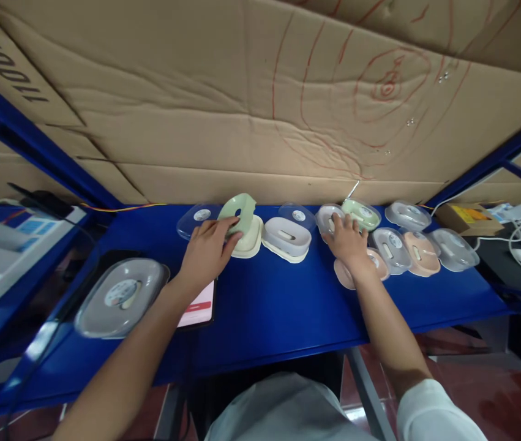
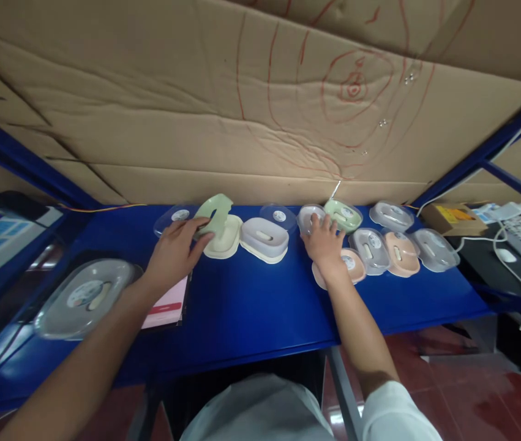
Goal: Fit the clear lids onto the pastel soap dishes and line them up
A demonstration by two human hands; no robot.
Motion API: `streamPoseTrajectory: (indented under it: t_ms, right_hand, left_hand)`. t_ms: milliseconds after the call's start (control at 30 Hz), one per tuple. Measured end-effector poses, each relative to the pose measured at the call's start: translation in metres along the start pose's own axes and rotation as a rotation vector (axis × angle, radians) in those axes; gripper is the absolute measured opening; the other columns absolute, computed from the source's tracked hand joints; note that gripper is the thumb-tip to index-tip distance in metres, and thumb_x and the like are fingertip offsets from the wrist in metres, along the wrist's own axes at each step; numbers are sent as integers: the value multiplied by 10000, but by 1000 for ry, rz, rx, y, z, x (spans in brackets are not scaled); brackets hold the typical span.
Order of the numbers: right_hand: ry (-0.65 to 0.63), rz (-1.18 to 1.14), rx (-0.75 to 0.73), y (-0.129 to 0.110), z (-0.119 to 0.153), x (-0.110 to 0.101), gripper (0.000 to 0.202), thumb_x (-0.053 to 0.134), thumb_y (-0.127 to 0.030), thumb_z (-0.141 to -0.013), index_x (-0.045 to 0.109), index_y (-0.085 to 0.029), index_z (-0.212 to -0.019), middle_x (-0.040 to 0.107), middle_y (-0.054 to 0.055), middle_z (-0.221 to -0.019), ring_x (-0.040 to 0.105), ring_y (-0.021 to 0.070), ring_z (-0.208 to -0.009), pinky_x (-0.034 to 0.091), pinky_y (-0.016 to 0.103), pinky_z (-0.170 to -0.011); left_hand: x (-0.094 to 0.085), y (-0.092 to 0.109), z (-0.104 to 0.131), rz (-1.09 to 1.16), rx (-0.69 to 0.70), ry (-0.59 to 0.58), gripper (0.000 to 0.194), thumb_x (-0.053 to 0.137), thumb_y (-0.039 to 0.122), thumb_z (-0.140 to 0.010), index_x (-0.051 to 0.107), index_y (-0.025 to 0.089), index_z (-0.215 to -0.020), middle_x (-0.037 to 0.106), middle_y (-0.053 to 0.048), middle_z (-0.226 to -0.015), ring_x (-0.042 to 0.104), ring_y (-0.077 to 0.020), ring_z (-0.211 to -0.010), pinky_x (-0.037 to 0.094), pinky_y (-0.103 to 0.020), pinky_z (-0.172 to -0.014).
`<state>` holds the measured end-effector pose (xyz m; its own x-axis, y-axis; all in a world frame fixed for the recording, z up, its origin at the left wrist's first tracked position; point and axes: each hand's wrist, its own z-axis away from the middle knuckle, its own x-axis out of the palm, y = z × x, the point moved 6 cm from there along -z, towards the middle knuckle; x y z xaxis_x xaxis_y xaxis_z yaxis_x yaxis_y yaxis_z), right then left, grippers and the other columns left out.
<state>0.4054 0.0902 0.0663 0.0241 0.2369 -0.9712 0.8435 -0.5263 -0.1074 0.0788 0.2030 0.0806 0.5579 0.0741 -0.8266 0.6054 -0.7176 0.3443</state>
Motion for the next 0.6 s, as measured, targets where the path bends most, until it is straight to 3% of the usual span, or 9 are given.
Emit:
streamPoseTrajectory:
  t_ms: [100,200,367,433,500,600]
  right_hand:
    - [-91,-1,5,17,-3,9,714,699,-437,-953,467,-248,-1600,492,249,-1589,570,497,-1346,484,665,-1044]
    - [-124,-146,-43,27,-9,4,746,716,-529,-924,489,-281,-1590,532,189,-1560,601,422,-1325,495,585,-1086]
    - [-144,-467,-46,39,-25,-3,739,812,-601,-806,648,-248,-1435,618,154,-1426,625,320,-1281,481,471,-1131]
    - [-136,-544,8,43,-29,-1,690,776,-606,-832,676,-195,-1376,637,173,-1384,647,311,-1234,495,463,-1111]
    - [-85,-560,41,42,-31,-2,639,722,-576,-882,679,-135,-1342,652,204,-1355,648,323,-1235,487,478,-1121]
    - [147,-440,-20,29,-22,-22,547,654,-471,-944,664,-114,-1360,612,240,-1441,563,378,-1367,403,562,-1191]
  left_hand:
    - [4,6,1,-8,66,-62,440,394,447,-1088,616,208,-1383,705,-149,-1362,634,-354,-1282,489,-530,-1115]
    - [6,5,3,-65,64,-131,450,415,421,-1088,583,209,-1447,633,-154,-1483,591,-350,-1371,469,-520,-1152]
    - [3,-21,9,-277,-201,-152,614,518,532,-1047,502,189,-1556,433,-247,-1651,486,-462,-1478,451,-635,-1140]
    - [6,-32,11,-276,-307,-186,667,529,546,-1038,477,152,-1574,446,-283,-1627,499,-479,-1466,474,-636,-1115]
    - [12,-36,10,-209,-324,-225,661,527,531,-1040,485,126,-1561,518,-267,-1577,516,-456,-1458,472,-605,-1136]
    - [15,-30,6,-68,-268,-248,602,518,502,-1045,517,137,-1525,616,-204,-1500,546,-395,-1441,464,-535,-1171]
